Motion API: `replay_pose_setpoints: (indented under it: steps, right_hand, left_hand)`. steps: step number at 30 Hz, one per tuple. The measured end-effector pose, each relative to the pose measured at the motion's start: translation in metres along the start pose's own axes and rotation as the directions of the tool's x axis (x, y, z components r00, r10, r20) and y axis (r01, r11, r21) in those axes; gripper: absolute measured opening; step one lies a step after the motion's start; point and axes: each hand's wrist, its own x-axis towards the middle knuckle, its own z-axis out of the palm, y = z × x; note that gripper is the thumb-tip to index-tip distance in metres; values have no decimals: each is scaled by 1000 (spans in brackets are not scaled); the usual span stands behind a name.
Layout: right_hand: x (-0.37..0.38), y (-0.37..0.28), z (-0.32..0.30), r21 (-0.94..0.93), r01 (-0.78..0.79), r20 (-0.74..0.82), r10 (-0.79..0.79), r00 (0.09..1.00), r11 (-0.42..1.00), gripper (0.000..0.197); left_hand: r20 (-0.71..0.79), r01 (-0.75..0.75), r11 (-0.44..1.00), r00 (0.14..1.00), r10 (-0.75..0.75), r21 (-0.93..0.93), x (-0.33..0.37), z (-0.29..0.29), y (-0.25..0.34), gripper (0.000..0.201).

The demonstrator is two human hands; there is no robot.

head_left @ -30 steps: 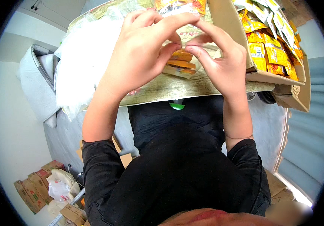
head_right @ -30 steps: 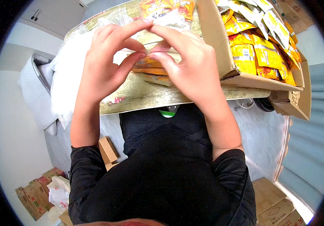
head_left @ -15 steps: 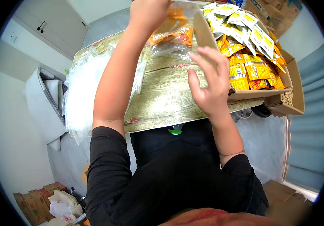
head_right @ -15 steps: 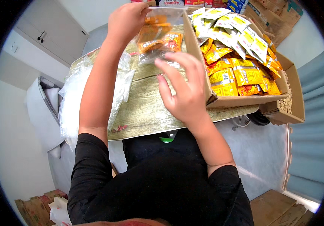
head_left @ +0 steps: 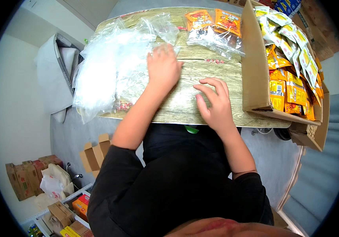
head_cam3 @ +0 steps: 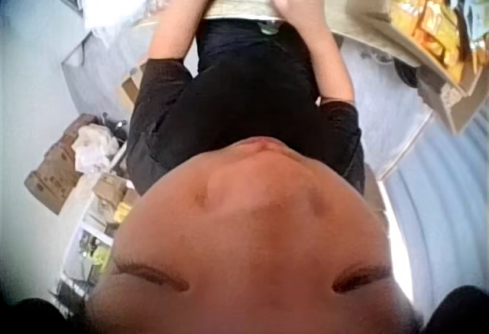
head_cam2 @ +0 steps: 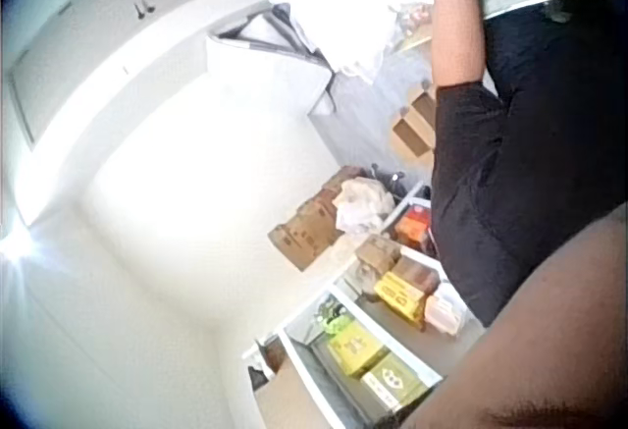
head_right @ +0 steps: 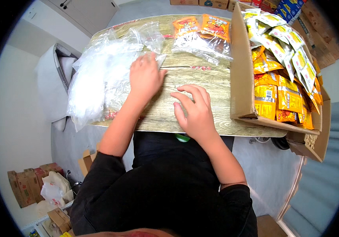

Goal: The person takes several snack packets from a large box and places them into a clear plastic bag, then seals the bag.

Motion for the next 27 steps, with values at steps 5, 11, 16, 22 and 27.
replay_pose_setpoints:
  steps: [5, 11, 16, 22, 27]
  right_hand:
    - [11, 7, 23, 72, -92, 116, 83, 990, 993, 22]
    - [17, 15, 35, 230, -396, 215, 350, 912, 889, 44]
    - [20, 30, 38, 498, -556, 265, 494, 828, 666, 93]
    - [28, 26, 36, 831, -503, 316, 541, 779, 238, 100]
    - [19, 14, 10, 796, -605, 580, 246, 777, 33, 46]
  left_hand:
    - [274, 169, 985, 949, -153, -34, -18, -16, -24, 21]
    - [122, 137, 965, 986, -112, -222, -34, -60, -18, 15]
    - [126, 211, 688, 977, -173, -695, -59, -99, -12, 19]
    - [263, 167, -357, 935, -238, -919, -69, -117, -53, 25]
    - [448, 234, -480, 801, -397, -845, -74, -98, -66, 30]
